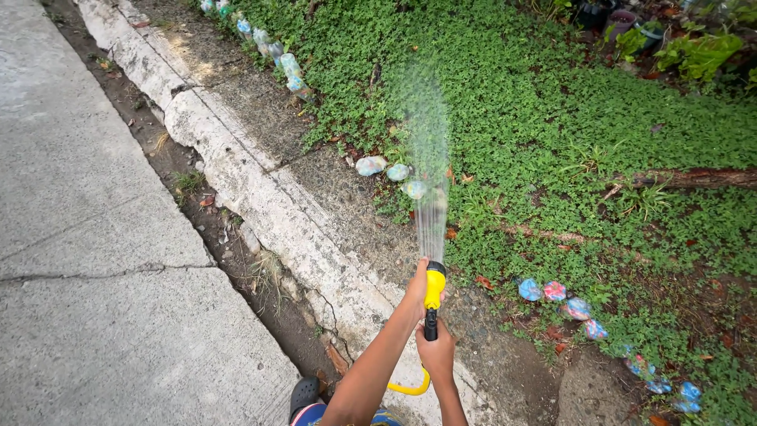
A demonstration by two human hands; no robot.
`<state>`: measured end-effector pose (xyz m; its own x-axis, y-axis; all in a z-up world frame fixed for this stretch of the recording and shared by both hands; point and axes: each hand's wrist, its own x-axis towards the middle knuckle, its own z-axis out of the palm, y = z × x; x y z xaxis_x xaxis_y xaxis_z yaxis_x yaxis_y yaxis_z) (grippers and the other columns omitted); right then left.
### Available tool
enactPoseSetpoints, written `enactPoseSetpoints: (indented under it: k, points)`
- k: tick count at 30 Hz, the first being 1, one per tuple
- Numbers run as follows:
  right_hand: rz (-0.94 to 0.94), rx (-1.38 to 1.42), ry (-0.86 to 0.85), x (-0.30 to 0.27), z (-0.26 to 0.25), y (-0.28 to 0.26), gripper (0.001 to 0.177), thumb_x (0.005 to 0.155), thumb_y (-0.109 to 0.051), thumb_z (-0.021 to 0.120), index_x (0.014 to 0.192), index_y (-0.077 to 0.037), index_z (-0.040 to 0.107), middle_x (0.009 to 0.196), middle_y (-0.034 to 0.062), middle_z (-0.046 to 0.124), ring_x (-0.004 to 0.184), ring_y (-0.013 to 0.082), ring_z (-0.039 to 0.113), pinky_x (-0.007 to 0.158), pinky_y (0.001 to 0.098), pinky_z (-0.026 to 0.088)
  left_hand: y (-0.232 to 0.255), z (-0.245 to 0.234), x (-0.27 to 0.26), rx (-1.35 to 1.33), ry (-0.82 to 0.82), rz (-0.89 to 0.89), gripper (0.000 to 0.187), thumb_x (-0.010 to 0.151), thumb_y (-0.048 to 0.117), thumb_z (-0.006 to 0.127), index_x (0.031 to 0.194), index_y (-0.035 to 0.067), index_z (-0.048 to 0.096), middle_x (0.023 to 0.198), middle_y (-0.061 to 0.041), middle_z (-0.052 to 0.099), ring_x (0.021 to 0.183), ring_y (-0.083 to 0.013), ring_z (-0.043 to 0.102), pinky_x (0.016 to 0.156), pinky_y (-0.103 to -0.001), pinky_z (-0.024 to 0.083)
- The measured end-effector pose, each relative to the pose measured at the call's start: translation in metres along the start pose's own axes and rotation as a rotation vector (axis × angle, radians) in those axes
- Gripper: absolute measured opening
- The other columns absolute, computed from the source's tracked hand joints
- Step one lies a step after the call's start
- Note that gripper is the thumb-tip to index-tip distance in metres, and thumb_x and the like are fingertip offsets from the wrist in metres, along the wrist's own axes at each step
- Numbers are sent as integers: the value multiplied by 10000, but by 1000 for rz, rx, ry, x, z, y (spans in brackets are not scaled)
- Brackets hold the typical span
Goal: Watering a garden area using a garden hose and spray nozzle.
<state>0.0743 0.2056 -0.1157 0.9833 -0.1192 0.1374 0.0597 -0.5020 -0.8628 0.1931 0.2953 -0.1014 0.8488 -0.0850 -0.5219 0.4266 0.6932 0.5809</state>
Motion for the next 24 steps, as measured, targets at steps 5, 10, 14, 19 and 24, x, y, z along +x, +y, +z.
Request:
enactPoseSetpoints:
  k: [5,10,14,19,24]
  points:
    - [14,-55,-8,8,37,-6,201,802,-176,745,876,-31,627,626,171,636,533,330,621,568,445,496,21,-24,17,-44,8,-4,653,971,669,484,863,36,604,630,-97,605,472,-228,599,423,-350,503]
    - [42,-95,-8,14,75,-17,196,801,-171,728,853,-25,608,633,185,636,545,345,628,572,458,497,44,-60,35,-11,-26,-8,684,952,701,440,844,46,604,620,-97,603,457,-227,598,404,-344,490]
    - [105,-80,-93,16,102,-43,180,805,-163,710,868,-31,604,627,183,640,559,356,655,581,458,513,70,-87,41,-60,60,-27,691,958,717,451,868,49,604,641,-108,606,476,-237,594,430,-358,498]
    - [50,-26,-152,27,141,-76,175,807,-162,705,874,-34,607,640,187,652,575,379,678,591,456,525,123,-123,32,-62,32,45,671,948,705,428,869,62,604,634,-104,608,475,-225,584,422,-357,473]
    - [-132,-42,-208,34,180,-107,166,800,-155,706,887,-36,629,715,209,699,678,422,695,616,478,526,177,-155,12,-90,112,94,691,952,727,397,851,75,605,627,-86,595,491,-202,574,441,-351,457]
